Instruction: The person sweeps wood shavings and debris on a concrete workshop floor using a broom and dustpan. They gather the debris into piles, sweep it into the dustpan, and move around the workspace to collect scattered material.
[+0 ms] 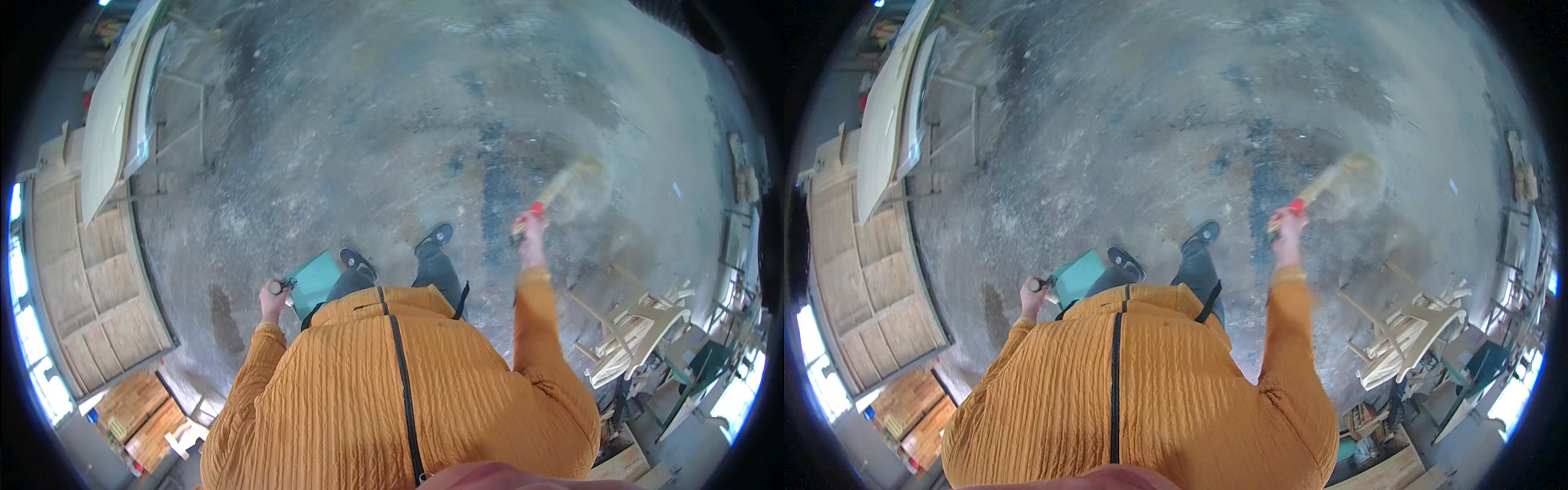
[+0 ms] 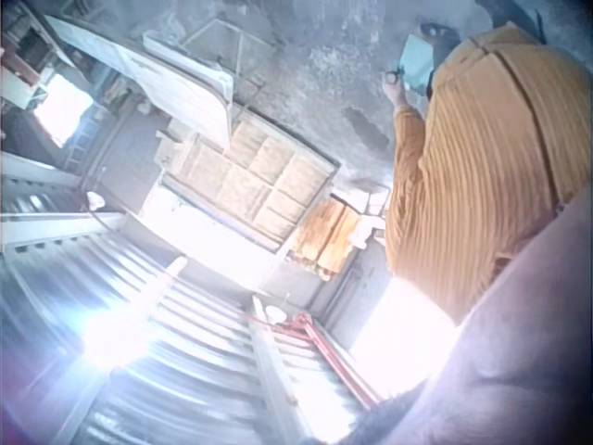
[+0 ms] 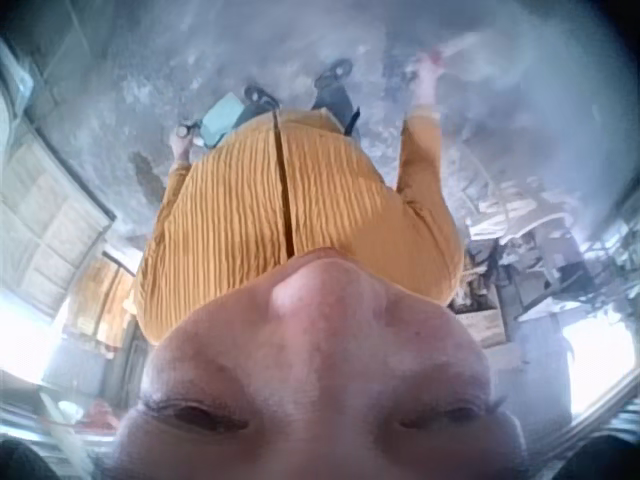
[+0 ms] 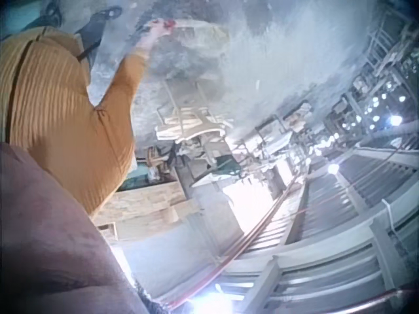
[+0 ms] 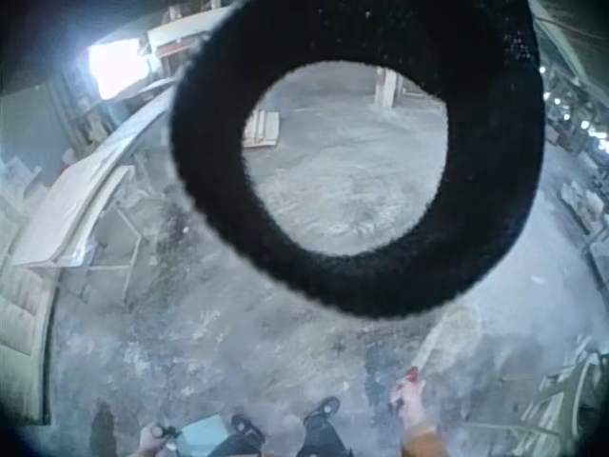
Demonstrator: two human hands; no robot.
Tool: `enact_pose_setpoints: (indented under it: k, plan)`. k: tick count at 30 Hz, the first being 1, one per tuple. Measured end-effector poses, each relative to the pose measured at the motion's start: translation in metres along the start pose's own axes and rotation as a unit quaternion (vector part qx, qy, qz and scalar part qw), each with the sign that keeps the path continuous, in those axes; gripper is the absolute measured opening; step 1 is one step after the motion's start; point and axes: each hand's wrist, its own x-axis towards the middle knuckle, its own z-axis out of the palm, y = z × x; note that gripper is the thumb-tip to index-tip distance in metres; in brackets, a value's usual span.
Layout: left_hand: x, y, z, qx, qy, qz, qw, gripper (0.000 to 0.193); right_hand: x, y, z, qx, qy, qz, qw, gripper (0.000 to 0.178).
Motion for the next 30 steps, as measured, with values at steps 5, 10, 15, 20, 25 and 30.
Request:
enact_pose_setpoints:
  k: [5,10,15,20,25,30]
  plan:
    - [0.014,0.066,0.032,-0.032,0.006,0.008,0.999,0.019,-0.096,-0.034,0.044,0.002,-0.178,0.13,0.975,0.051]
    - [0.054,0.151,0.074,-0.02,-0.017,0.06,0.998,0.018,-0.052,-0.056,0.1,-0.164,-0.376,0.174,0.895,0.06]
    - [0.109,0.229,0.1,-0.036,-0.031,0.119,0.992,0.018,0.031,-0.059,0.151,-0.275,-0.413,0.088,0.864,0.049]
    - [0.159,0.299,0.107,-0.047,-0.001,0.107,0.993,0.018,0.122,-0.127,0.051,-0.216,-0.248,0.104,0.939,0.035]
    - [0.211,0.401,0.128,0.008,-0.043,0.161,0.986,0.017,0.209,-0.211,-0.067,-0.182,-0.012,0.041,0.982,0.016]
    - [0.236,0.512,0.178,-0.029,-0.119,0.238,0.963,0.016,0.25,-0.266,-0.118,-0.091,0.194,-0.068,0.974,0.033]
